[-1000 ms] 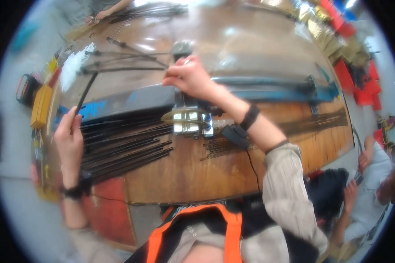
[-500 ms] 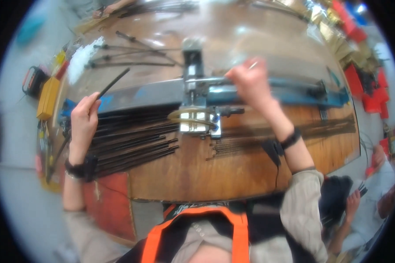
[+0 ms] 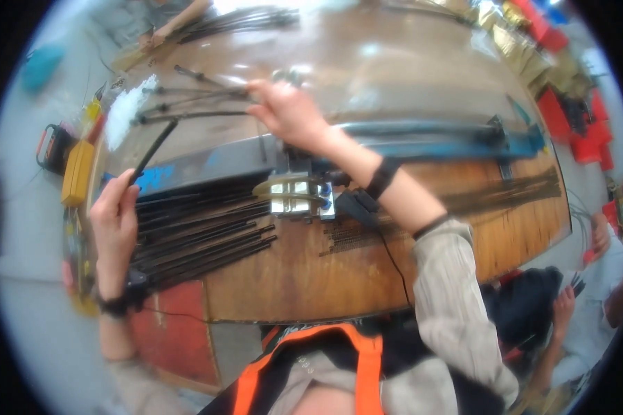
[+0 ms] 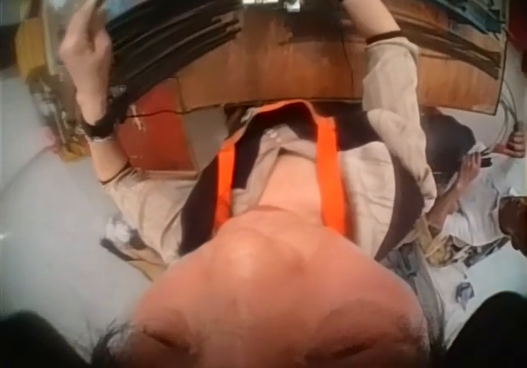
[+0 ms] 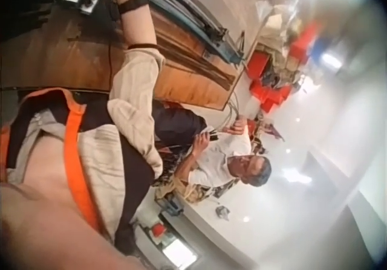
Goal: Assembling long thin strips into a mechanical fixture as part of a production line process.
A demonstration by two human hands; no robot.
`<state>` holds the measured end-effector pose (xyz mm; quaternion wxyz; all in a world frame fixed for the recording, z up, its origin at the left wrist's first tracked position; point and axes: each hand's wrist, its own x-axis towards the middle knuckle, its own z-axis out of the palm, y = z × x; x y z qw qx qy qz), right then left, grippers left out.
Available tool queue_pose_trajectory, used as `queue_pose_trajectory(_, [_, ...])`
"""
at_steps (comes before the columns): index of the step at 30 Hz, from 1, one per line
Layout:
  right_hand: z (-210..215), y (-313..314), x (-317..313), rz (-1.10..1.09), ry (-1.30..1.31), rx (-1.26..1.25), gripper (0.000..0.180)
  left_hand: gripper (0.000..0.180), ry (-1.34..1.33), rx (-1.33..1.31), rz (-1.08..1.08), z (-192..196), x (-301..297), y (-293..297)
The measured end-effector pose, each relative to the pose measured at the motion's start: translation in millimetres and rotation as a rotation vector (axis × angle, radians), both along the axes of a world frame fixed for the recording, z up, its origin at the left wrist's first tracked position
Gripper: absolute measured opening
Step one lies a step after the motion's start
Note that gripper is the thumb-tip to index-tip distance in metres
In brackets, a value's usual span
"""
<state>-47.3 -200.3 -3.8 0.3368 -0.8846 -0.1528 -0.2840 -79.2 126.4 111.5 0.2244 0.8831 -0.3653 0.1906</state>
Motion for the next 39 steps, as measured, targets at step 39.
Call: queue_pose_trajectory(39, [12, -4, -30, 0.055, -0.090, 0.023, 0.020, 0.026, -0.031, -0.063, 0.228, 15, -3, 26])
